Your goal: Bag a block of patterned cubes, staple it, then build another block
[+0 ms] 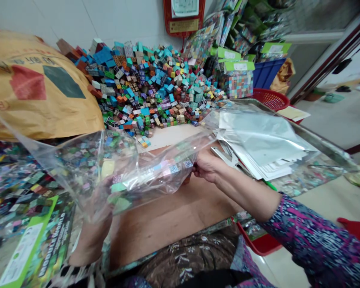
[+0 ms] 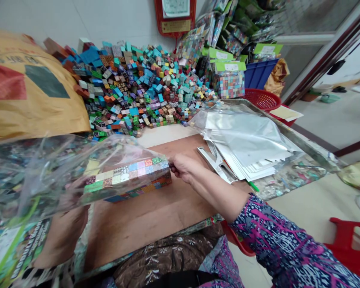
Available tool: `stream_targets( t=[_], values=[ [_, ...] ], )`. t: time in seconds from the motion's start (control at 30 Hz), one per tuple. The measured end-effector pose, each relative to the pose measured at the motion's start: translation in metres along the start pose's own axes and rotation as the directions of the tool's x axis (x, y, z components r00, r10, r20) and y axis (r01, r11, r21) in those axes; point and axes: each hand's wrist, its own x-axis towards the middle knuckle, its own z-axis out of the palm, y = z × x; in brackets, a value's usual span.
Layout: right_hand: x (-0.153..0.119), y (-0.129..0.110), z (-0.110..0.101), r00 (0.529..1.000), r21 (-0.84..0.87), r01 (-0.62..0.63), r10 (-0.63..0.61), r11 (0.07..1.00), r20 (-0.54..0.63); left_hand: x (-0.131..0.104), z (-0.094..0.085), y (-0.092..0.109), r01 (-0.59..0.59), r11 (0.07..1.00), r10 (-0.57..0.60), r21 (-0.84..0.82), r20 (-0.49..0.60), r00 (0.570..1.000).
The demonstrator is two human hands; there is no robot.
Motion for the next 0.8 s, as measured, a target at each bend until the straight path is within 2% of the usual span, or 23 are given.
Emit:
stream_targets(
  t=[0.1, 0.3, 0.5, 0.67, 0.8],
  values=[
    [0.005, 0.005, -0.003, 0.999, -0.001, -0.034, 0.034, 0.999, 0.006, -0.002, 0.001, 0.001, 0.052, 0.998, -0.052, -0.033, 0.018, 0.998],
    [0.012, 0.012, -0.004, 0.994, -0.016, -0.109, 0.109, 0.994, -0.006, -0.001, 0.0, -0.001, 0.07, 0.997, -0.07, -0.043, 0.001, 0.998],
    [0.003, 0.012, -0.005, 0.996, -0.044, -0.089, 0.089, 0.995, -0.005, -0.001, 0.005, 0.007, 0.147, 0.986, -0.144, -0.073, 0.034, 0.989],
    [-0.011, 0.016, -0.013, 0.999, -0.031, -0.033, 0.033, 0.999, -0.005, -0.001, 0.005, 0.005, 0.105, 0.994, -0.104, -0.02, 0.035, 0.994],
    [0.002, 0.022, -0.01, 0.998, -0.031, -0.06, 0.059, 0.998, -0.027, -0.001, 0.006, 0.006, 0.05, 0.999, -0.051, 0.014, 0.056, 0.997]
  ],
)
